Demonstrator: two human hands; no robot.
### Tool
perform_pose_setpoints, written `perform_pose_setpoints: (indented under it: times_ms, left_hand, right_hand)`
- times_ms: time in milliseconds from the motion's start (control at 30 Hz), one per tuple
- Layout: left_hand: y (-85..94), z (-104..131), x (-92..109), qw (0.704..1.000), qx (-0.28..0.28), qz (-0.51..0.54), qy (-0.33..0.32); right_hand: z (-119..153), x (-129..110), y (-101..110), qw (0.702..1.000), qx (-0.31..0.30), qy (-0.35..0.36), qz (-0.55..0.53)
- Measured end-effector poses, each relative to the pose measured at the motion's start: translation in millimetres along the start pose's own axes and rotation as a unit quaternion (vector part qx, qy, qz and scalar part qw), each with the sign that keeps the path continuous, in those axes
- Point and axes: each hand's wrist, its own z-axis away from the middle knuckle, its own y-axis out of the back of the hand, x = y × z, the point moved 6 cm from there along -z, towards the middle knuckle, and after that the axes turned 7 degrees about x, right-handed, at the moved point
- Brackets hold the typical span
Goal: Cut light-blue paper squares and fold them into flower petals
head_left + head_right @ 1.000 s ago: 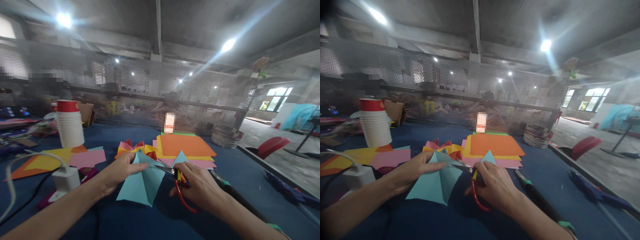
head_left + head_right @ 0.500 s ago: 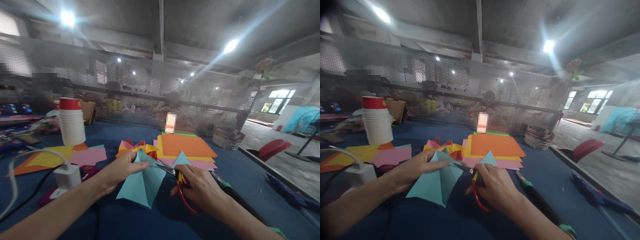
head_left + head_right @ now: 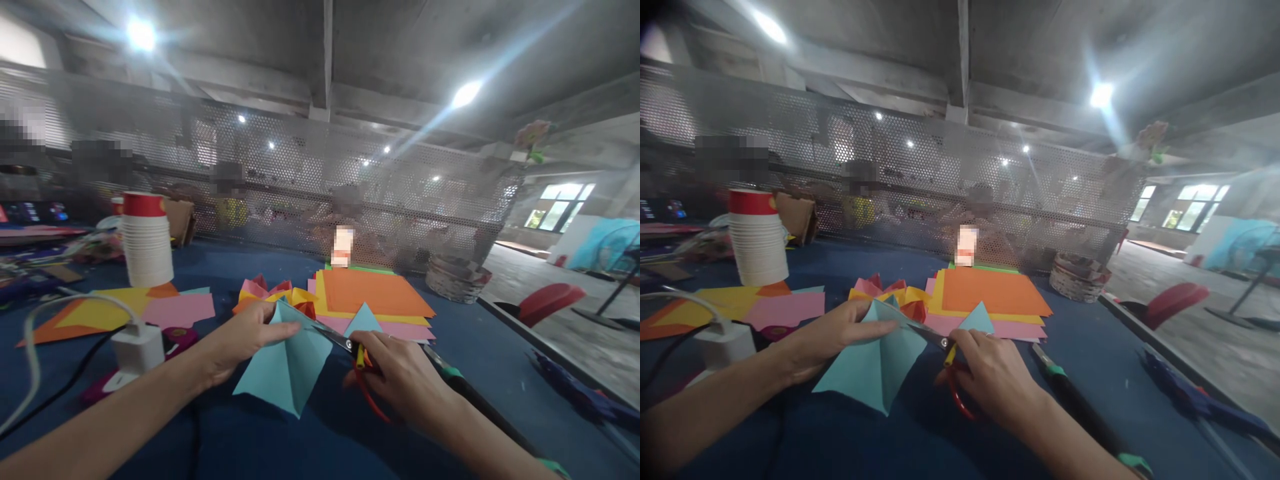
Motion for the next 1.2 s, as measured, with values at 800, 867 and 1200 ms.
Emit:
perform_pose_setpoints:
  times_ms: [800, 867, 1200]
  left_hand:
    - [-6.1, 1.5, -3.2, 0.999, -0.012, 0.036, 0.014]
    - [-7.3, 2.2, -2.7, 0.999, -0.016, 0.031, 0.017]
    - [-5.1, 0.6, -6.1, 0.999, -0.017, 0.043, 0.013]
  right_hand:
    - [-0.7, -9.8, 6.0, 0.999, 0.041, -0.021, 0.025]
    - [-0.9, -9.8, 5.6, 0.999, 0.042, -0.017, 0.019]
    - [0.5, -10.6, 3.2, 0.999, 0.042, -0.013, 0.01]
